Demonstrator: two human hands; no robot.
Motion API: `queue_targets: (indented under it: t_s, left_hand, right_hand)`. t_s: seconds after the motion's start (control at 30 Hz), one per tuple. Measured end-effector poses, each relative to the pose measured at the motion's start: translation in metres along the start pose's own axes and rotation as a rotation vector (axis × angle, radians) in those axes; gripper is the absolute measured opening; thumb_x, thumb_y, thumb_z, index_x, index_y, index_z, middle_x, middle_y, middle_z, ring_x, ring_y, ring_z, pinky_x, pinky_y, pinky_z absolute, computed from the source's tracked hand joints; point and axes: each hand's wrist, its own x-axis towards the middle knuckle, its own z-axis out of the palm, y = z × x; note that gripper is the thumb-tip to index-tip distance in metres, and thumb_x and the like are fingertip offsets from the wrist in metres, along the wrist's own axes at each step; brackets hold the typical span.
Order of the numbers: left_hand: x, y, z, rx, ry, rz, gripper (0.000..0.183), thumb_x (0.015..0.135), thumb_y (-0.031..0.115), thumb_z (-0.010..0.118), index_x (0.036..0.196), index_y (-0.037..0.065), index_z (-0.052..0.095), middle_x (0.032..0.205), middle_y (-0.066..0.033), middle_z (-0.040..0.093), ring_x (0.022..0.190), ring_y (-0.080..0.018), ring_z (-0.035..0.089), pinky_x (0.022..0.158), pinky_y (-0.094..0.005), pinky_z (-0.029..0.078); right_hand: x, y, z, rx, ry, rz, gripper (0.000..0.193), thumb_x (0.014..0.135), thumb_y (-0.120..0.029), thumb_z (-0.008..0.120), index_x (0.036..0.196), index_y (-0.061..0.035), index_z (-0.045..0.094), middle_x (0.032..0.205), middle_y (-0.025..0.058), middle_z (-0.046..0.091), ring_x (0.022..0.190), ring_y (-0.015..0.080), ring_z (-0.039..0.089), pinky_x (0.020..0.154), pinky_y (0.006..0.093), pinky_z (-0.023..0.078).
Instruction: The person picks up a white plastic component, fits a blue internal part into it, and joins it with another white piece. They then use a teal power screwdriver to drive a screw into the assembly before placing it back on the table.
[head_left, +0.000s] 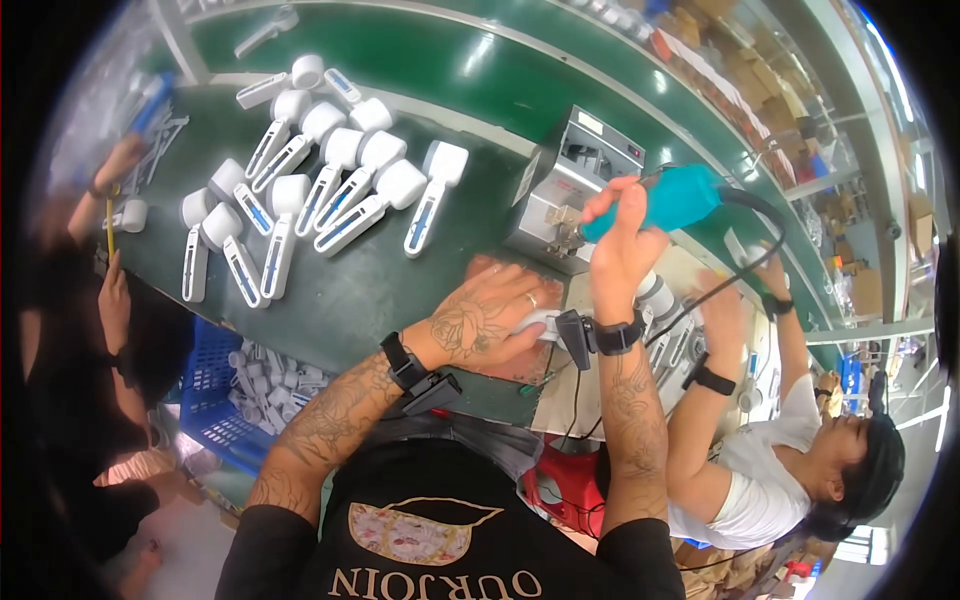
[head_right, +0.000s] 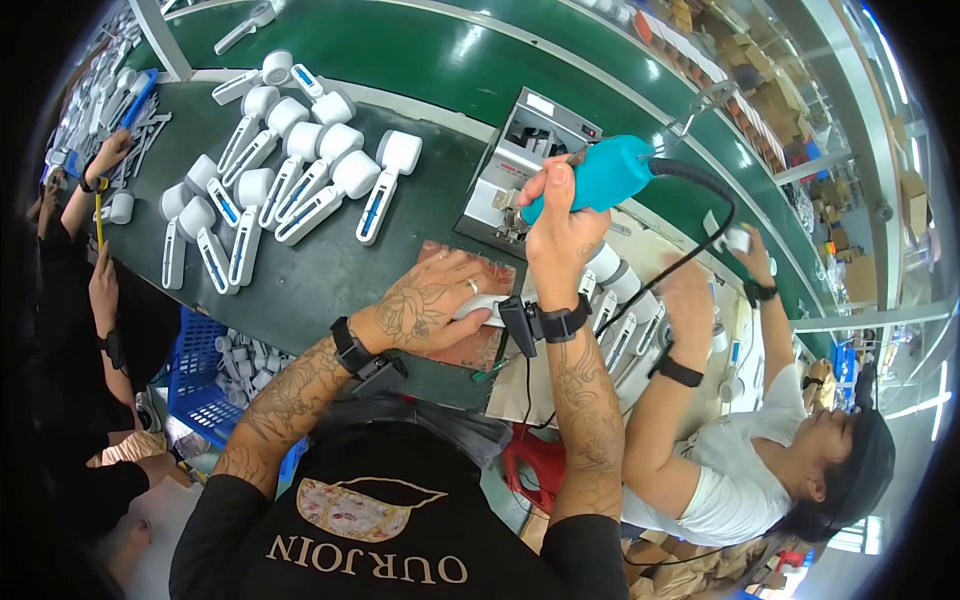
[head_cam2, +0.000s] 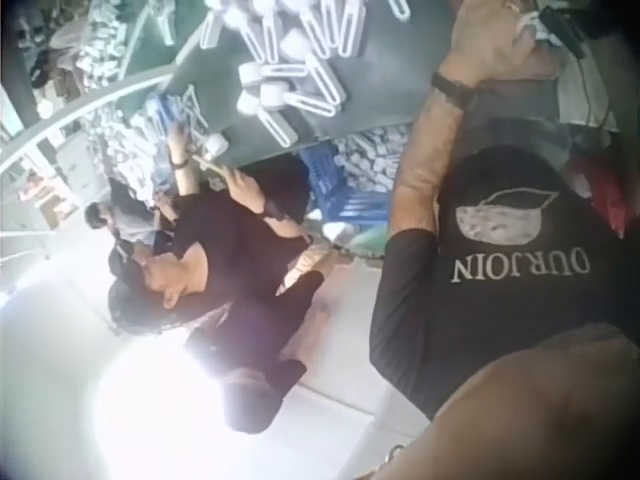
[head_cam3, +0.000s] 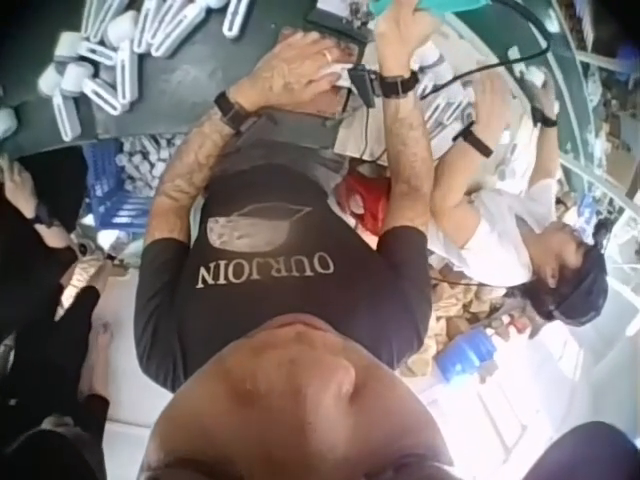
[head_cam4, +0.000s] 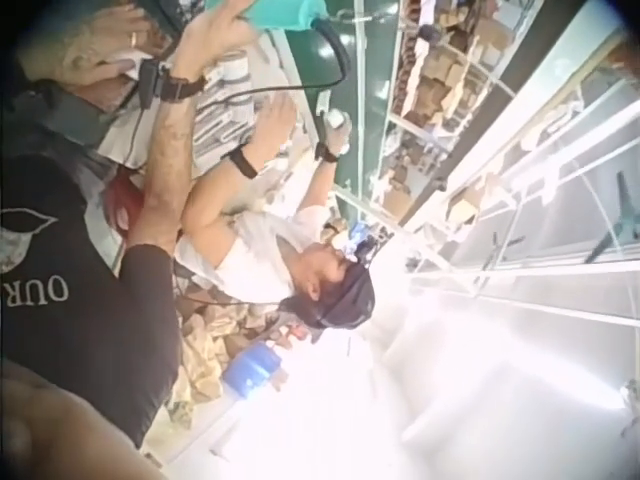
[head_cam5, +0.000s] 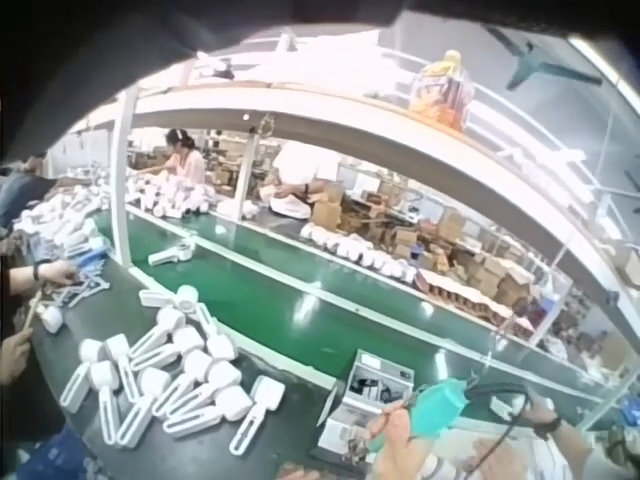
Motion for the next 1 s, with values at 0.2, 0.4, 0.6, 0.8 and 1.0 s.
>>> queue_targets:
  t_s: [0.2,0.4,0.6,0.8,1.0]
  left_hand:
    - [-0.001,-0.005,0.002,0.043,-0.015,0.026,0.047,0.09,0.026,0.063,0.131,0.004,0.057,0.118,-0.0152,0.06,0.112,-0.0341,0.055,0.097,-0.0464,0.045]
    - [-0.001,-0.01,0.009,0.123,0.091,0.074,0.053,0.091,0.029,0.065,0.135,0.002,0.055,0.121,-0.0167,0.059,0.113,-0.0375,0.054,0.1,-0.0482,0.043]
    - [0.003,-0.009,0.003,-0.041,-0.073,0.005,0.041,0.095,0.03,0.063,0.13,0.009,0.058,0.125,-0.0122,0.056,0.115,-0.0357,0.051,0.102,-0.0486,0.04]
    - [0.001,-0.004,0.001,-0.037,-0.078,-0.015,0.039,0.094,0.029,0.064,0.127,0.008,0.059,0.125,-0.0125,0.056,0.116,-0.0349,0.051,0.1,-0.0477,0.04]
    - [0.0,-0.006,0.007,0.051,-0.055,0.028,0.054,0.091,0.027,0.065,0.138,0.003,0.053,0.124,-0.0143,0.057,0.117,-0.0333,0.052,0.102,-0.0459,0.041]
  right_hand:
    - [-0.008,0.003,0.002,0.116,-0.045,0.036,0.032,0.105,-0.031,0.054,0.099,0.0006,0.056,0.072,0.007,0.055,0.064,0.017,0.056,0.059,0.0306,0.047]
    - [-0.057,-0.036,-0.036,0.197,-0.022,0.132,0.051,0.1,-0.049,0.059,0.106,0.002,0.056,0.069,0.0075,0.051,0.062,0.0196,0.052,0.059,0.0338,0.045]
    - [-0.087,-0.038,-0.047,0.151,-0.037,0.116,0.062,0.095,-0.057,0.063,0.108,0.0022,0.054,0.069,0.0075,0.051,0.062,0.0198,0.053,0.059,0.0341,0.044]
    - [-0.091,-0.036,-0.046,0.175,-0.033,0.139,0.061,0.095,-0.056,0.064,0.108,0.0024,0.054,0.069,0.0084,0.052,0.062,0.0204,0.053,0.059,0.0345,0.044]
    - [-0.096,-0.024,-0.045,0.213,-0.035,0.171,0.051,0.095,-0.049,0.066,0.102,0.0005,0.053,0.068,0.0083,0.052,0.061,0.0213,0.053,0.057,0.0358,0.044]
